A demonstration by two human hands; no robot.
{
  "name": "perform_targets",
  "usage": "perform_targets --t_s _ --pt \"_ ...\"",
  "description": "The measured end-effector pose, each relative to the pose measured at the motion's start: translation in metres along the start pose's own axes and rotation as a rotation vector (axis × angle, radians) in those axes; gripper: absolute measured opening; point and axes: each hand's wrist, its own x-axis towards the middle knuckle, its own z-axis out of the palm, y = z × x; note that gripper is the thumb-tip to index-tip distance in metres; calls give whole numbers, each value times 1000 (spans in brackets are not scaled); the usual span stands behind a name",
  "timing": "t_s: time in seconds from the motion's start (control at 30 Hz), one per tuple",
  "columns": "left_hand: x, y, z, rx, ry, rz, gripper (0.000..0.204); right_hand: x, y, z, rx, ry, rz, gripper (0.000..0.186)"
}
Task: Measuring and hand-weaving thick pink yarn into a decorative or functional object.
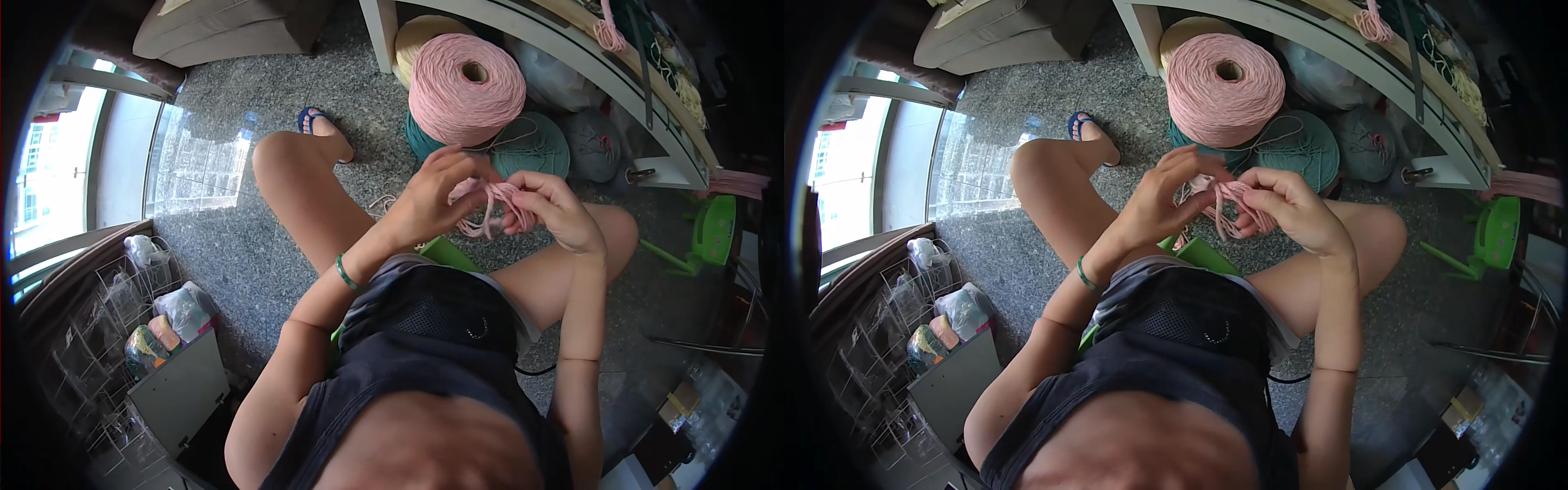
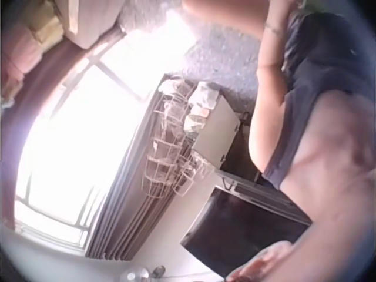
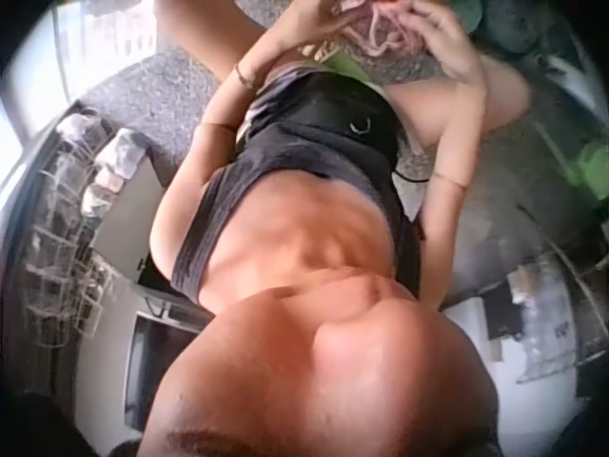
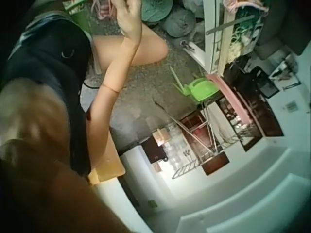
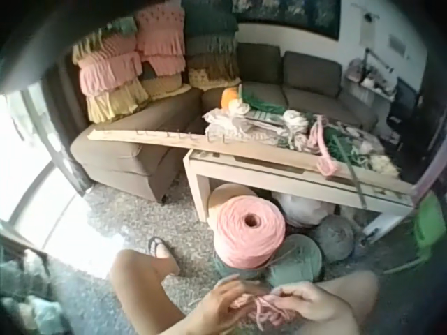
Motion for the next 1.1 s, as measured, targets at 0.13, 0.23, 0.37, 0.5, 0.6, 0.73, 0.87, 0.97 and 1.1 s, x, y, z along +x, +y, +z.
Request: perform_targets --t_s 0.13,0.23,0.37,0.5,0.6,0.73,0.87,0.97,1.1 --pt "-8 -3 -9 -251 -159 -176 20 8 12 5 59 -21 -168 16" --pt "-14 -2 -7 -399 -74 -394 17 18 30 9 -150 90 -324 20" --pt "-11 4 -16 -565 -184 -764 18 21 32 18 -390 186 -332 18" --pt "-21 -15 -24 -537 -206 -865 17 26 38 16 -523 147 -258 10" --pt "-19 -19 -36 -632 -284 -940 15 27 41 14 -373 50 -196 7" --pt "-17 -14 -39 -856 -328 -1050 14 37 55 9 23 -55 -171 16" --pt "-21 -15 -40 -902 -365 -937 15 45 59 8 145 14 -182 23" --pt "-24 -18 -38 -857 -378 -830 17 44 56 5 244 12 26 27" --pt "-26 -21 -35 -774 -353 -734 19 44 63 -4 186 -116 -10 30"
